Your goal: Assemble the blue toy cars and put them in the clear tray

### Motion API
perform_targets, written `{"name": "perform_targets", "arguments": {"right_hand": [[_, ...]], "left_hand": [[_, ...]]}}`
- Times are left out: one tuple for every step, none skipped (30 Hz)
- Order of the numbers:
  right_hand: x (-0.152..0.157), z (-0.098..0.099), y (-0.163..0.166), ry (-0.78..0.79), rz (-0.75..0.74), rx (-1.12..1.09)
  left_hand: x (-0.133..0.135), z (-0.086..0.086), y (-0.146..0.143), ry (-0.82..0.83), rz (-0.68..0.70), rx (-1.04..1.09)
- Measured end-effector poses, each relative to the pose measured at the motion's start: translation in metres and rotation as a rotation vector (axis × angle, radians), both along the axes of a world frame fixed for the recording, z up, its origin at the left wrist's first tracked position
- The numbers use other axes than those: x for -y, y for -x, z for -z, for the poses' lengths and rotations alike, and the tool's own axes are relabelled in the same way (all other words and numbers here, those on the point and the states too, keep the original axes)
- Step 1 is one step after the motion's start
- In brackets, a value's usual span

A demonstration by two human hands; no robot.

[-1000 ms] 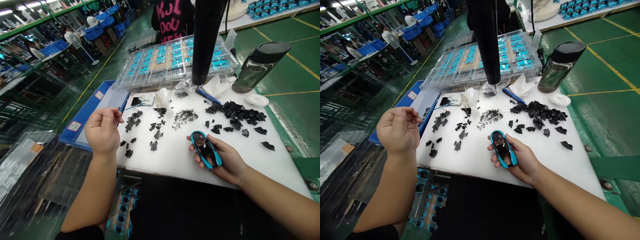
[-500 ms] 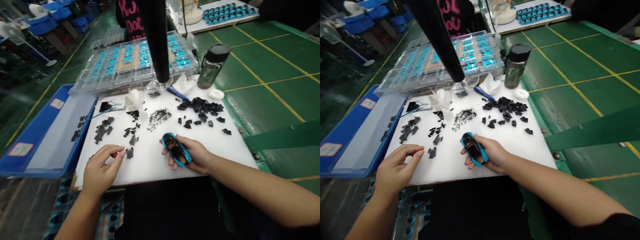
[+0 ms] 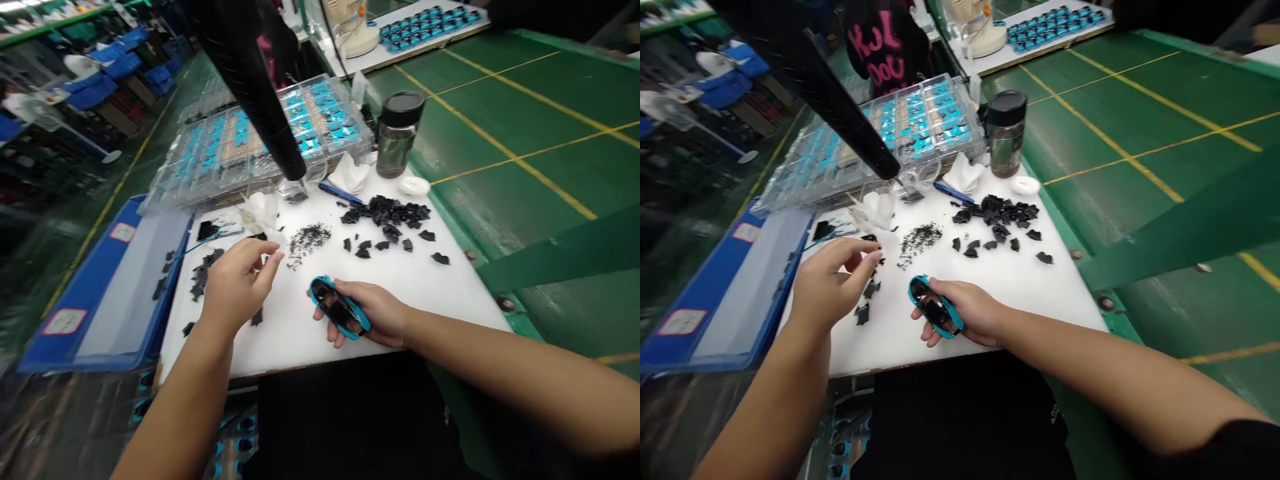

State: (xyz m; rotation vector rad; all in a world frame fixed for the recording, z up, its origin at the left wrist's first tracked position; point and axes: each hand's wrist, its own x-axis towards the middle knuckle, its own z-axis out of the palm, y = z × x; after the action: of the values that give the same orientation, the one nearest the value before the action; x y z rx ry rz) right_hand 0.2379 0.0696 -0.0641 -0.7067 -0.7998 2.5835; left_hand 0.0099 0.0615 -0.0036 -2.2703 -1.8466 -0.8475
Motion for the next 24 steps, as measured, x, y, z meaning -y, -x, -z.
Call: {"name": "perform_targets", "arguments": {"right_hand": [[0.0,-0.001,-0.001,0.007,-0.002,0.027],[0.0,-0.002,-0.002,0.008,-0.005,0.051],[-0.001,-0.002,-0.002,0.003,-0.009,0.068],[-0.002,-0.003,-0.003,-0.004,-0.014,0.077],[-0.002,-0.003,-0.003,-0.008,-0.02,0.081],[-0.003,-0.003,-0.003,-0.007,-0.026,0.084],[-0.003,-0.004,-0.003,0.0,-0.028,0.088],[-0.004,-0.005,-0.003,0.012,-0.026,0.092],[-0.004,-0.006,-0.003,0.026,-0.016,0.097],[-0.004,-0.007,-0.003,0.038,-0.003,0.103],[-0.004,-0.008,-0.002,0.045,0.01,0.108],[-0.003,-0.008,-0.002,0.046,0.019,0.113],[-0.003,-0.009,-0.002,0.044,0.024,0.116],[-0.004,-0.009,-0.002,0.04,0.022,0.116],[-0.004,-0.008,-0.002,0.037,0.017,0.115],[-0.004,-0.008,-0.002,0.036,0.012,0.112],[-0.004,-0.007,-0.002,0.036,0.009,0.108],[-0.004,-0.007,-0.002,0.037,0.008,0.104],[-0.004,-0.006,-0.002,0.037,0.01,0.104],[-0.004,-0.006,-0.002,0.037,0.014,0.107],[-0.004,-0.007,-0.002,0.038,0.02,0.111],[-0.003,-0.007,-0.001,0.04,0.027,0.115],[-0.003,-0.008,-0.001,0.044,0.032,0.116],[-0.003,-0.008,-0.001,0.05,0.035,0.115]], "left_hand": [[0.005,-0.003,0.008,-0.055,-0.056,0.026],[0.011,-0.005,0.019,-0.107,-0.12,0.056],[0.018,-0.006,0.03,-0.153,-0.186,0.084],[0.027,-0.006,0.043,-0.194,-0.248,0.108],[0.035,-0.005,0.055,-0.228,-0.302,0.126],[0.045,-0.003,0.068,-0.255,-0.347,0.134],[0.054,-0.001,0.079,-0.272,-0.386,0.136],[0.064,0.001,0.089,-0.279,-0.418,0.13],[0.073,0.003,0.098,-0.276,-0.443,0.123],[0.083,0.005,0.106,-0.262,-0.459,0.114],[0.093,0.008,0.113,-0.24,-0.461,0.097],[0.103,0.01,0.119,-0.211,-0.444,0.075],[0.113,0.014,0.124,-0.178,-0.411,0.046],[0.122,0.017,0.128,-0.139,-0.364,0.013],[0.13,0.021,0.131,-0.094,-0.31,-0.02],[0.137,0.026,0.133,-0.044,-0.259,-0.05],[0.142,0.032,0.134,0.01,-0.215,-0.073],[0.146,0.037,0.134,0.068,-0.184,-0.092],[0.148,0.043,0.134,0.125,-0.164,-0.111],[0.148,0.048,0.133,0.173,-0.156,-0.128],[0.146,0.053,0.132,0.21,-0.155,-0.143],[0.144,0.057,0.131,0.233,-0.158,-0.153],[0.14,0.06,0.13,0.24,-0.168,-0.156],[0.135,0.062,0.129,0.238,-0.181,-0.153]]}}
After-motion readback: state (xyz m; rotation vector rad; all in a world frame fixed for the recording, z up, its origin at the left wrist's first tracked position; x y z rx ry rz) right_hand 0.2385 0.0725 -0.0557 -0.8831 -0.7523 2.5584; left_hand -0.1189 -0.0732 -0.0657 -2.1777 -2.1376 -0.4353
